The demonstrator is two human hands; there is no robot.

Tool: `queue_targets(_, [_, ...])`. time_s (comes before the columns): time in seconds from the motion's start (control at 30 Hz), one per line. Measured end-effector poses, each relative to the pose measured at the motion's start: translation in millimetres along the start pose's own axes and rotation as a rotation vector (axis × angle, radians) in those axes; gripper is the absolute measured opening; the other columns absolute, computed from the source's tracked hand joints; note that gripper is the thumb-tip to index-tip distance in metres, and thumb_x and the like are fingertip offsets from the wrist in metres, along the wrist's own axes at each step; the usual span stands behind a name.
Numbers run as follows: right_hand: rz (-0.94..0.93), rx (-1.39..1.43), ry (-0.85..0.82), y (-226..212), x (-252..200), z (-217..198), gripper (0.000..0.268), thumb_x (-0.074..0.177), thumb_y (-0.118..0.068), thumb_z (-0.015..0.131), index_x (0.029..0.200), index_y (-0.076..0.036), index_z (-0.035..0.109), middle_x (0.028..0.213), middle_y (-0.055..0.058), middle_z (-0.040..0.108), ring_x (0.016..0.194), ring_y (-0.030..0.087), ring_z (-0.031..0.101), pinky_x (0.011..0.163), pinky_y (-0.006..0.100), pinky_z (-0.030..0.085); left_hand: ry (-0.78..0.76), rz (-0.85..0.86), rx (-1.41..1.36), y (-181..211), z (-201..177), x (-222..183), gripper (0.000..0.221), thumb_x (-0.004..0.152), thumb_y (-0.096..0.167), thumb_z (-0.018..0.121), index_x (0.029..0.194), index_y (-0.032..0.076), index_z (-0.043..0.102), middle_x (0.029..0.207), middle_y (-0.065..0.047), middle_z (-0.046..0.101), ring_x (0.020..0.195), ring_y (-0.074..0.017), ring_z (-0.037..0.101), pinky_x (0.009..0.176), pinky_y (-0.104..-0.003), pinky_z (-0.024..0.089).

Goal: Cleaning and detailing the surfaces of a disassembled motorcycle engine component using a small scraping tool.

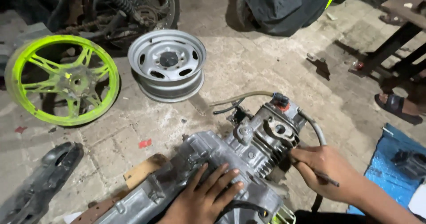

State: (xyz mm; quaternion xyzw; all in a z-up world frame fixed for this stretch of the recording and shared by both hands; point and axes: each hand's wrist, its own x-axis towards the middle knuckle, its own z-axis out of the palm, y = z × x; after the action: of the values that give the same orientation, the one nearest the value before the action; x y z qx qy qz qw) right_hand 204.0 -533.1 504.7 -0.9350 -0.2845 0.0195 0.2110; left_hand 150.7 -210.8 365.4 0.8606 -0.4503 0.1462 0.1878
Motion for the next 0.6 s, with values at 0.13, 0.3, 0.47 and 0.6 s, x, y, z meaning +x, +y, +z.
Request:
queue_targets(0.13, [-0.024, -0.068, 0.061, 7.8, 1.5, 4.5, 0.007, 0.077, -0.01, 0.056, 0.076, -0.016, 0.06, 0.064, 0.0, 0.068, 0.045, 0.025, 0.058, 0.048, 0.035, 0.049, 0.054, -0.016, 0.07, -2.1, 3.5, 0.7, 0.064, 0.097, 0.032, 0.054, 0.158, 0.014, 0.044, 0.169, -0.012, 0.033, 0.158, -0.03, 0.024, 0.119, -0.062, 0.015])
queue_targets(0.3, [0.089, -0.207, 0.0, -5.9, -1.1, -1.9, 0.007, 0.078, -0.014, 0.057, 0.074, -0.016, 0.062, 0.064, 0.001, 0.072, 0.053, 0.03, 0.064, 0.053, 0.04, 0.049, 0.083, -0.001, 0.13, -0.4, -1.6, 0.8, 0.064, 0.096, 0.032, 0.054, 0.156, 0.013, 0.046, 0.167, -0.012, 0.037, 0.157, -0.0295, 0.028, 0.12, -0.06, 0.018])
queue_targets(0.47, [-0.076, -0.167, -0.032, 12.2, -0.8, 8.3, 0.01, 0.077, -0.009, 0.057, 0.085, -0.015, 0.059, 0.082, 0.001, 0.07, 0.068, 0.027, 0.065, 0.056, 0.041, 0.052, 0.032, -0.004, 0.112, -0.4, 1.0, -0.8, 0.066, 0.097, 0.036, 0.051, 0.158, 0.013, 0.04, 0.169, -0.012, 0.033, 0.159, -0.03, 0.021, 0.12, -0.062, 0.013])
queue_targets(0.6, [0.021, -0.15, 0.051, 0.0, -2.7, 2.1, 0.008, 0.075, -0.011, 0.057, 0.074, -0.016, 0.063, 0.065, 0.001, 0.075, 0.04, 0.028, 0.057, 0.045, 0.038, 0.048, 0.097, -0.039, 0.093, 0.8, -3.9, 2.0, 0.062, 0.095, 0.028, 0.059, 0.154, 0.013, 0.048, 0.165, -0.012, 0.04, 0.154, -0.0294, 0.032, 0.118, -0.061, 0.022])
